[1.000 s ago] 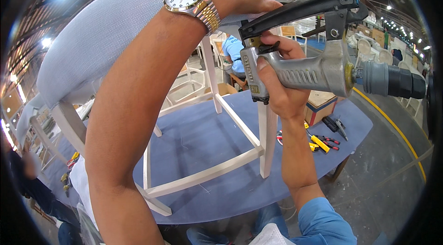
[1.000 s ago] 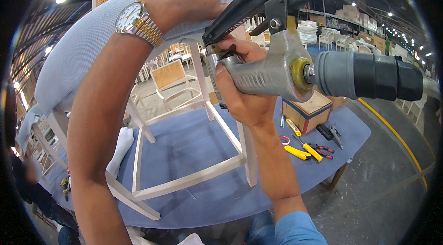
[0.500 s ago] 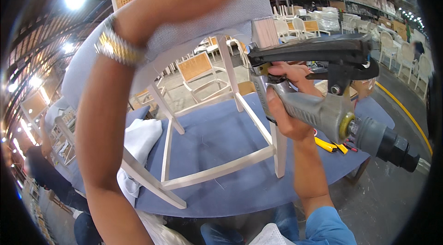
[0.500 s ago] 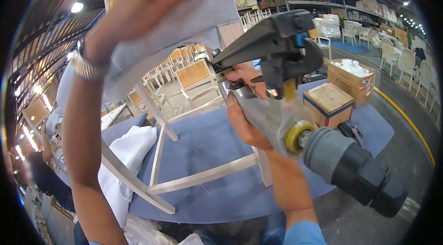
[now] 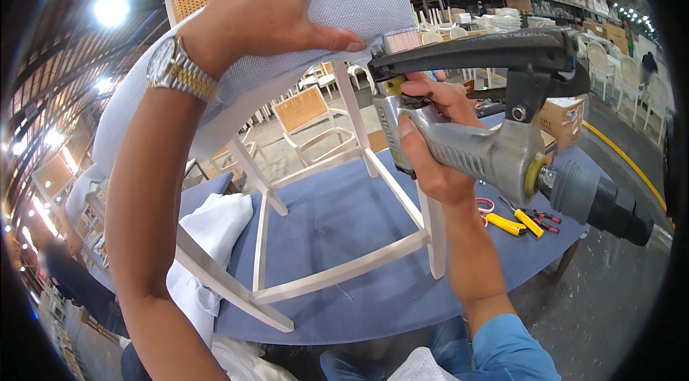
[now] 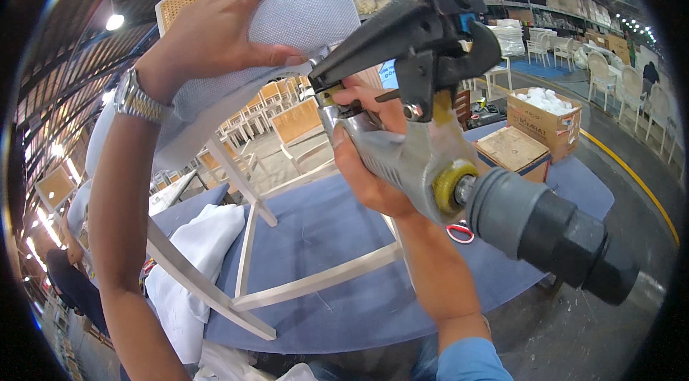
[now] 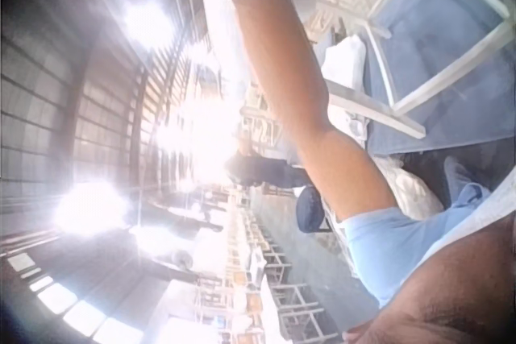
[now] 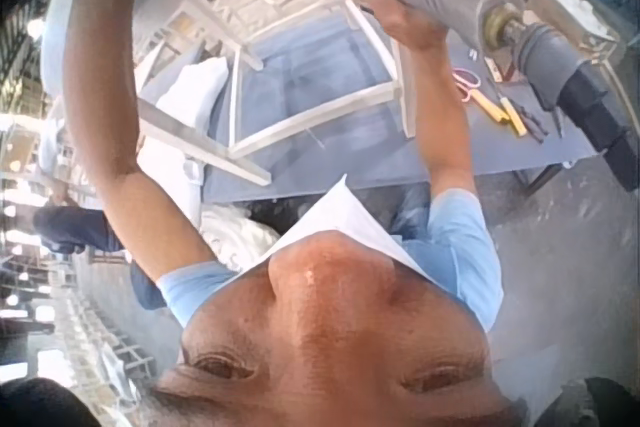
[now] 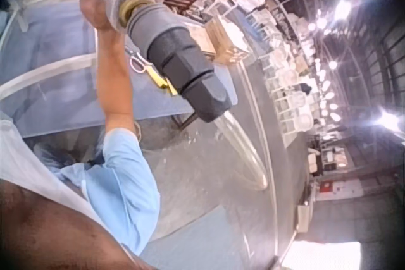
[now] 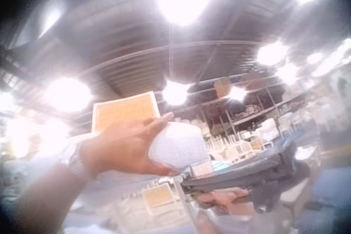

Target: The person staples light blue fabric onto the backrest of a white wooden chair frame using a pneumatic staple gun. They repeatedly pull the fabric taut, staple it to the frame, and trim excess material with a utility knife.

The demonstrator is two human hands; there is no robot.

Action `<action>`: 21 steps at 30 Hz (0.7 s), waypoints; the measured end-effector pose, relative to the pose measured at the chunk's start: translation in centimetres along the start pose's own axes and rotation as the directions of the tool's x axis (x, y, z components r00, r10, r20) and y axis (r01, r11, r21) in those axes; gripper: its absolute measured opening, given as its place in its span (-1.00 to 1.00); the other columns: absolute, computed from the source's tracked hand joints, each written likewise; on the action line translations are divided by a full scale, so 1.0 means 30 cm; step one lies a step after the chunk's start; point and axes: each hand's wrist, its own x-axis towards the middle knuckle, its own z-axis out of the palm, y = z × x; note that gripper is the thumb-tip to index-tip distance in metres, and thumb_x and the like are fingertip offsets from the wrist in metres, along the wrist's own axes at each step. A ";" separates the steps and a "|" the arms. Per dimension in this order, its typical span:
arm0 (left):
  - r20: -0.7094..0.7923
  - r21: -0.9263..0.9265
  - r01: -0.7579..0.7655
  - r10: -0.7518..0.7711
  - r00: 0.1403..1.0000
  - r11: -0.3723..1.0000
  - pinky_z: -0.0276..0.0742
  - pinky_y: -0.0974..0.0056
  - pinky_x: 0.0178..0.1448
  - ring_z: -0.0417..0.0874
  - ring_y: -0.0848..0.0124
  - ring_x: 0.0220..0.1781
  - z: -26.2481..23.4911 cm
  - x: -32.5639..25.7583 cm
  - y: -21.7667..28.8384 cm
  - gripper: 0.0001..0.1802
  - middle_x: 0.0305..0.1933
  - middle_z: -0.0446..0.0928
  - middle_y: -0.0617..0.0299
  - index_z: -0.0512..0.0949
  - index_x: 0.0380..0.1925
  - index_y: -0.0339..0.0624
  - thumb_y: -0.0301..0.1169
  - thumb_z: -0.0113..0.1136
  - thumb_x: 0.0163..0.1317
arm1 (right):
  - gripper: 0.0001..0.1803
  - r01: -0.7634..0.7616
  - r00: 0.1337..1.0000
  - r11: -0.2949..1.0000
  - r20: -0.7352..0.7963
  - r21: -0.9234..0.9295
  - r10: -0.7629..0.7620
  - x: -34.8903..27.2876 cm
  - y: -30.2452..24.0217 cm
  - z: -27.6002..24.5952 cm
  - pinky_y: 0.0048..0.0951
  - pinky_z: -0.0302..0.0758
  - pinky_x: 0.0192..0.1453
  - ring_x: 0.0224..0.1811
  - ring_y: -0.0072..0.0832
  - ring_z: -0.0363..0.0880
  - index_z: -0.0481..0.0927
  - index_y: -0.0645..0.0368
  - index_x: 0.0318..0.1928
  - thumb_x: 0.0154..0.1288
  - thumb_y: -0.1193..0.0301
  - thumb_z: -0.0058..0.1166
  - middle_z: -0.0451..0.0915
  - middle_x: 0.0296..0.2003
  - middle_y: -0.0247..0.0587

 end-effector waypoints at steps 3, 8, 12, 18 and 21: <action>-0.080 0.152 -0.010 0.022 0.997 0.988 0.47 -0.05 0.37 0.58 -0.09 0.32 -0.003 -0.047 0.052 0.11 0.37 0.47 -0.17 0.26 0.53 0.03 0.28 0.42 0.05 | -0.59 -0.022 1.000 1.000 0.013 -0.003 0.022 -0.003 0.007 0.028 -0.29 0.33 0.39 0.14 -0.37 0.55 0.58 0.34 0.09 0.18 0.61 0.18 0.59 0.16 0.06; -0.137 0.237 0.043 -0.011 0.991 0.971 0.40 -0.08 0.42 0.53 -0.08 0.35 0.024 -0.067 0.087 0.12 0.39 0.43 -0.14 0.20 0.56 0.04 0.11 0.50 0.02 | -0.60 -0.025 0.998 0.988 0.052 -0.155 0.034 0.007 0.028 0.034 -0.32 0.35 0.33 0.06 -0.42 0.55 0.62 0.32 0.06 0.16 0.61 0.17 0.65 0.11 0.01; 0.079 0.239 0.137 -0.160 0.984 0.961 0.37 -0.05 0.48 0.45 -0.10 0.42 -0.063 -0.042 0.167 0.08 0.43 0.37 -0.25 0.12 0.56 -0.19 0.09 0.40 0.19 | -0.61 0.041 0.999 0.985 0.033 -0.166 -0.036 0.022 0.030 0.054 -0.36 0.37 0.27 0.01 -0.44 0.54 0.65 0.29 0.03 0.13 0.60 0.18 0.70 0.06 -0.02; 0.114 0.265 0.126 -0.161 0.980 0.956 0.50 0.02 0.32 0.55 -0.05 0.25 -0.078 -0.048 0.183 0.20 0.29 0.47 -0.24 0.10 0.55 -0.30 0.07 0.53 0.09 | -0.61 0.077 0.997 0.979 0.002 -0.189 -0.078 0.028 0.025 0.081 -0.38 0.37 0.14 -0.01 -0.45 0.52 0.67 0.26 0.01 0.09 0.58 0.21 0.72 0.06 -0.03; 0.148 0.259 0.131 -0.173 0.974 0.957 0.50 0.03 0.32 0.55 -0.03 0.25 -0.062 -0.031 0.163 0.20 0.29 0.47 -0.24 0.09 0.55 -0.30 0.04 0.55 0.08 | -0.60 0.078 0.997 0.978 -0.011 -0.193 -0.082 0.024 0.039 0.090 -0.38 0.35 0.09 -0.08 -0.46 0.52 0.68 0.24 -0.01 0.06 0.57 0.23 0.74 0.03 -0.07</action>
